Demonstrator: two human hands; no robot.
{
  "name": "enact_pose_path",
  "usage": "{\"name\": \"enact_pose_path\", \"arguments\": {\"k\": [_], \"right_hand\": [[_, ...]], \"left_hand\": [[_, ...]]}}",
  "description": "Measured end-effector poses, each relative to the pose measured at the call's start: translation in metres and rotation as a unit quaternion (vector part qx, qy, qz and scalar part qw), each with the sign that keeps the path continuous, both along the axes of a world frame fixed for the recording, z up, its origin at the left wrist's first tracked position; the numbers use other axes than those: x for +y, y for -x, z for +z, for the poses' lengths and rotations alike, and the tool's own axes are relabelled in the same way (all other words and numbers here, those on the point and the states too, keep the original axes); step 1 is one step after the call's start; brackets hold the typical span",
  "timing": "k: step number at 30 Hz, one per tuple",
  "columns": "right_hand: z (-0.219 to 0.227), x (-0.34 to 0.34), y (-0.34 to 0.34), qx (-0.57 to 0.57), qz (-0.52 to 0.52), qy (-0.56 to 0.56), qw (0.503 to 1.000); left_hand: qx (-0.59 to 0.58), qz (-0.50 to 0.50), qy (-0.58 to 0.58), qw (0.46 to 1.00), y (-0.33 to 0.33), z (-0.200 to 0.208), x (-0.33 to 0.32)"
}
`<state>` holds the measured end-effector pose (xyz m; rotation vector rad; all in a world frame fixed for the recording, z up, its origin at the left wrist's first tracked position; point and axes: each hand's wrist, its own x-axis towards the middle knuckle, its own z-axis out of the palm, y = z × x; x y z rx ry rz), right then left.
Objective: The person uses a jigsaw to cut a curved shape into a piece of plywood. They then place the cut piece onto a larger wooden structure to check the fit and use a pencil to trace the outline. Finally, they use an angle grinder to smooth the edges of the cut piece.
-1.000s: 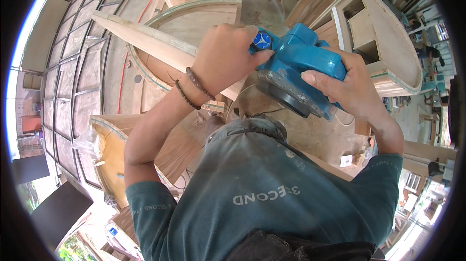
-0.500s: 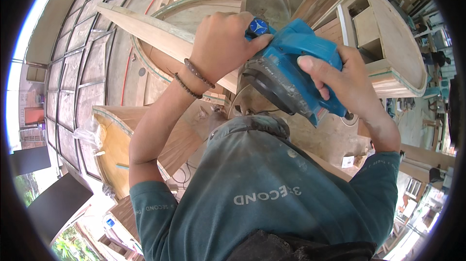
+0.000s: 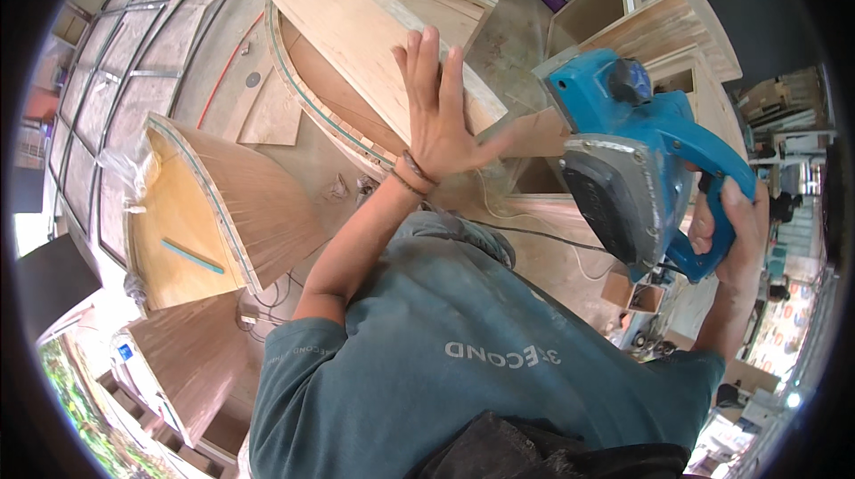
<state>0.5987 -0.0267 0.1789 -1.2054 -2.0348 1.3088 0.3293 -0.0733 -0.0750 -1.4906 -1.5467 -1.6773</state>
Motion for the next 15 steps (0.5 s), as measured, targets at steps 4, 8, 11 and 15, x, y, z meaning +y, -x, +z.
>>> {"name": "enact_pose_path", "arguments": {"k": [4,8,11,15], "right_hand": [[0.015,0.003,0.009,0.021,0.033,0.012,0.999],[0.018,0.001,0.029,0.047,0.022,0.091,0.994],[0.017,0.002,0.039,0.022,0.029,0.11,0.993],[0.016,-0.004,0.044,-0.029,0.02,0.105,0.994]], "left_hand": [[-0.149,0.007,0.067,0.987,-0.022,-0.02,0.001],[-0.164,0.02,0.09,0.982,-0.029,-0.035,0.001],[-0.167,0.029,0.083,0.982,-0.03,-0.041,-0.001],[-0.167,0.047,0.07,0.982,-0.032,-0.05,0.004]]}}
